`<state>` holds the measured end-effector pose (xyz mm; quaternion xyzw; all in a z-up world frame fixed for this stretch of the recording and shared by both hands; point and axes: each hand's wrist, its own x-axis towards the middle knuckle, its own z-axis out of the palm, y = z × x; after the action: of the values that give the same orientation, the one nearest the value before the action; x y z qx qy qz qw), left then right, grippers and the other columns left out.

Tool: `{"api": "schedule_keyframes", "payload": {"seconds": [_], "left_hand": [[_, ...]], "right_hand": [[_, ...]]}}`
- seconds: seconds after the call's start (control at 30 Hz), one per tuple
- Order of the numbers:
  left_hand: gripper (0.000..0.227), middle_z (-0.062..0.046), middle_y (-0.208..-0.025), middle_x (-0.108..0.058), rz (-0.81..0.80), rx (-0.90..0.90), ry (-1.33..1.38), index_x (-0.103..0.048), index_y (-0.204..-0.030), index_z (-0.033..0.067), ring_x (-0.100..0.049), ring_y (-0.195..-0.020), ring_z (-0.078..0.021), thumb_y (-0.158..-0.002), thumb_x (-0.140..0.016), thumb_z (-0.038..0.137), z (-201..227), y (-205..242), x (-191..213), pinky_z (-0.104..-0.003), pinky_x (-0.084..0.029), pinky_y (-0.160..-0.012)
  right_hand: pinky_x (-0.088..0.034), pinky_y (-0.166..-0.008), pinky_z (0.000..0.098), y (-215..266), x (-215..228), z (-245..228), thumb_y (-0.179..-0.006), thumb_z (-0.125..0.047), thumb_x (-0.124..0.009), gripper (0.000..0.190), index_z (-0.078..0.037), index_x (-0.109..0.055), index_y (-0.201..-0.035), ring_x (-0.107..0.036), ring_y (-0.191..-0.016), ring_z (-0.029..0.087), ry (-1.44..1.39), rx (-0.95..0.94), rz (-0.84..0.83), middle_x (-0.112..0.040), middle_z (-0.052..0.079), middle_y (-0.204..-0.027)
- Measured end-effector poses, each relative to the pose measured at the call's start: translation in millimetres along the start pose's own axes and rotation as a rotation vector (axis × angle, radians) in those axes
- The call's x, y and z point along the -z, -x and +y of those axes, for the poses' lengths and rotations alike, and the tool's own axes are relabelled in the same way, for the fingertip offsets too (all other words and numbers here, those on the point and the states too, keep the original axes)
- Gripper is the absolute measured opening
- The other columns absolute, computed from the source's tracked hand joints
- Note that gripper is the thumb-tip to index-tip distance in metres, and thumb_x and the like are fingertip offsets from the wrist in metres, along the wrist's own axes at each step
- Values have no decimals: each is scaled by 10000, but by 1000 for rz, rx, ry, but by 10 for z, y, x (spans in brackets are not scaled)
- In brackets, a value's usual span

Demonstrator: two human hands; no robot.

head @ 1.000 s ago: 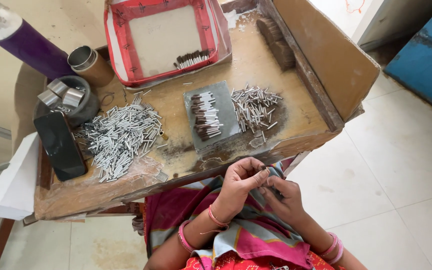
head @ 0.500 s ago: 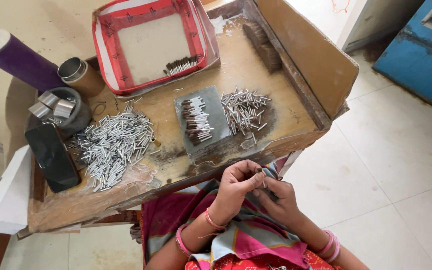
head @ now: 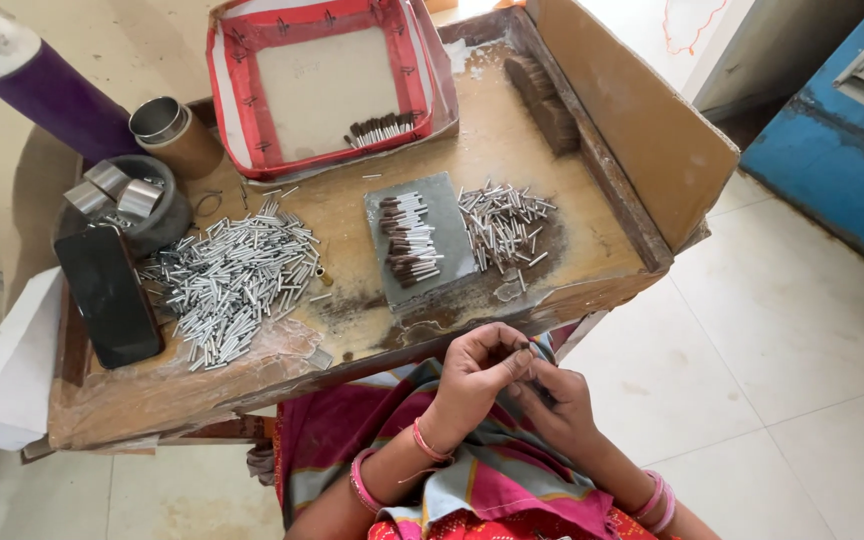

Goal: The person sits at a workbench and assembles small metal tube components by hand. They pick individual metal tubes from a pile, work on each piece with both hands, and place the finished pieces in rows on a metal plate, repeating this cycle throughout the episode.

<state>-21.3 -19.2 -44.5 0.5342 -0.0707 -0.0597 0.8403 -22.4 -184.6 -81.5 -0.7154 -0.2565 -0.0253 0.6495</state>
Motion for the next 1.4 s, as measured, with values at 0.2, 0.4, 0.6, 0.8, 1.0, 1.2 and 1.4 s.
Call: {"api": "schedule_keyframes", "payload": {"seconds": [0.2, 0.4, 0.6, 0.8, 1.0, 1.2, 1.4], "left_hand": [[52, 6, -841, -682, 8, -10, 9, -665, -995, 15, -633, -748, -57, -972, -702, 43, 8, -7, 30, -204, -501, -643], [67, 10, -808, -670, 45, 53, 27, -650, -973, 22, -629, -721, -57, -972, -706, 59, 37, -16, 27, -204, -492, -611], [78, 16, -821, -663, 49, 53, 36, -652, -983, 16, -609, -718, -50, -965, -717, 54, -61, -49, 59, -202, -497, -641], [74, -3, -800, -668, 31, 57, 1, -659, -992, 6, -610, -714, -63, -972, -711, 54, -99, -88, 45, -218, -503, -654], [78, -13, -805, -672, 28, 88, 5, -665, -1001, -2, -615, -722, -71, -980, -700, 64, -87, -94, -2, -225, -511, -668], [45, 5, -846, -674, 34, 26, -48, -662, -988, 2, -620, -765, -61, -973, -689, 35, -43, -61, -28, -215, -515, -705], [50, 35, -871, -640, 37, -61, -84, -652, -972, 13, -594, -776, -40, -968, -698, -5, -11, 17, -12, -203, -495, -698]], "right_hand": [[-448, -528, 267, 5, -41, 29, -883, -30, -701, 71, -16, -673, -947, -514, -565, 91, 73, -16, 7, -591, 42, -646], [-448, -507, 267, 6, -66, 73, -885, -30, -702, 49, -24, -685, -930, -548, -536, 83, 108, -26, -12, -615, 44, -626], [-500, -536, 257, -31, -75, 47, -893, -14, -689, 75, -11, -688, -968, -628, -590, 83, 33, -14, -26, -689, 49, -695], [-495, -526, 255, -24, -13, 93, -887, -6, -690, 90, -8, -688, -977, -628, -577, 80, -7, -12, -47, -690, 42, -702], [-474, -505, 258, -18, 45, 56, -887, -12, -702, 114, -2, -692, -1001, -604, -549, 77, -73, -57, -67, -664, 31, -664], [-426, -560, 239, 133, 121, 316, -943, -65, -664, 73, -14, -638, -989, -505, -624, 68, -180, 1, -87, -582, -1, -707], [-379, -543, 225, 229, 56, 416, -1017, -81, -598, 85, -11, -641, -996, -460, -616, 42, -298, -117, -35, -555, -38, -703]]}}
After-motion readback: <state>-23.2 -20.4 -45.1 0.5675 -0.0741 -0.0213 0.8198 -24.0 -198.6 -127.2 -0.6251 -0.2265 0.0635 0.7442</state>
